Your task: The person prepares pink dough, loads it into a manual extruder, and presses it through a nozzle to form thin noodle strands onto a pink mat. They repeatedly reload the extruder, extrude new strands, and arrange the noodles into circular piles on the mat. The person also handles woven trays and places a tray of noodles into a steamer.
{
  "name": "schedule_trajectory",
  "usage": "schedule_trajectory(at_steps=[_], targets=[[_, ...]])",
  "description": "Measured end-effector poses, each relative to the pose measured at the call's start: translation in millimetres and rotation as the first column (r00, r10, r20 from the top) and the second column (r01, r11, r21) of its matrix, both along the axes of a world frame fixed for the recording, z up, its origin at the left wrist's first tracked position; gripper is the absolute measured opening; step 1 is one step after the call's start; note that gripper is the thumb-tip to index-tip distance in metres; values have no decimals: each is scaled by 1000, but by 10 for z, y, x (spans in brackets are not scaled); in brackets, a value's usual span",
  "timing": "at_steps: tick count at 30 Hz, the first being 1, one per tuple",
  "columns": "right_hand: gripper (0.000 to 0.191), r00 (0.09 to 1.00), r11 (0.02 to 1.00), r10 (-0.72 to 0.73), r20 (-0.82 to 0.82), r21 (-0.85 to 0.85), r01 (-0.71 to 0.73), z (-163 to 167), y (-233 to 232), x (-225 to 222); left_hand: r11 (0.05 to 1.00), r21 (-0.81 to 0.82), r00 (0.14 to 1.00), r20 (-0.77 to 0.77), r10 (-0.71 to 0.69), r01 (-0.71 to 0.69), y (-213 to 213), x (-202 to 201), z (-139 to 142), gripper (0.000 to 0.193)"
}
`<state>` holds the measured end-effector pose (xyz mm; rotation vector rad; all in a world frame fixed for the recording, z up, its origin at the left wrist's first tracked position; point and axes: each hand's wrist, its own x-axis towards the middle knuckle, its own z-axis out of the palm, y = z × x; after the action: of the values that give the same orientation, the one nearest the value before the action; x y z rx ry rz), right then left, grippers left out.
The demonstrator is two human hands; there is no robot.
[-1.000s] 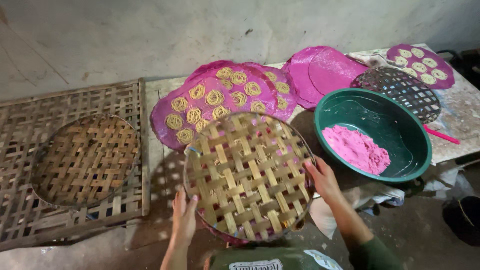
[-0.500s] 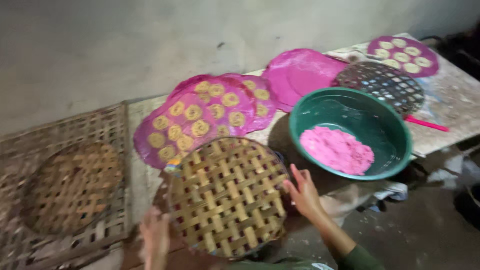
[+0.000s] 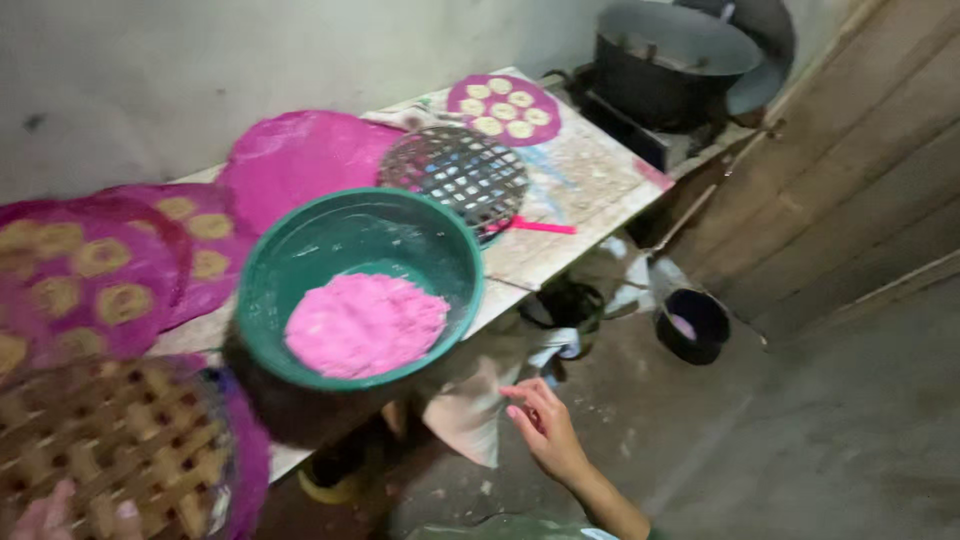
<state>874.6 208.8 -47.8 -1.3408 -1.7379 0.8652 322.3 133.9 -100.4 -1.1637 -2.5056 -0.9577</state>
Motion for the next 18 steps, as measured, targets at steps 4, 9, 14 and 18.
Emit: schedule_trajectory(at_steps=[4,9,14,18], targets=[[23,977,998,25,-212,67,-11,-249,390,659,940,177,957,-52,-287,292,282,1245,302,51],[27,870,986,-41,-491,-159,-43,-510,1211,1137,715,541,665,337,-666,442,942,2399,821,45],[31,711,964,-159,-685,-262,-37,-566,2143,1483,515,612,197,511,-837,601,1708,3561,991,42],[35,642,921,-242,-727,-381,-85,-489,3067,1807,353,554,-110,636,-764,754,2243,4162,864,38]])
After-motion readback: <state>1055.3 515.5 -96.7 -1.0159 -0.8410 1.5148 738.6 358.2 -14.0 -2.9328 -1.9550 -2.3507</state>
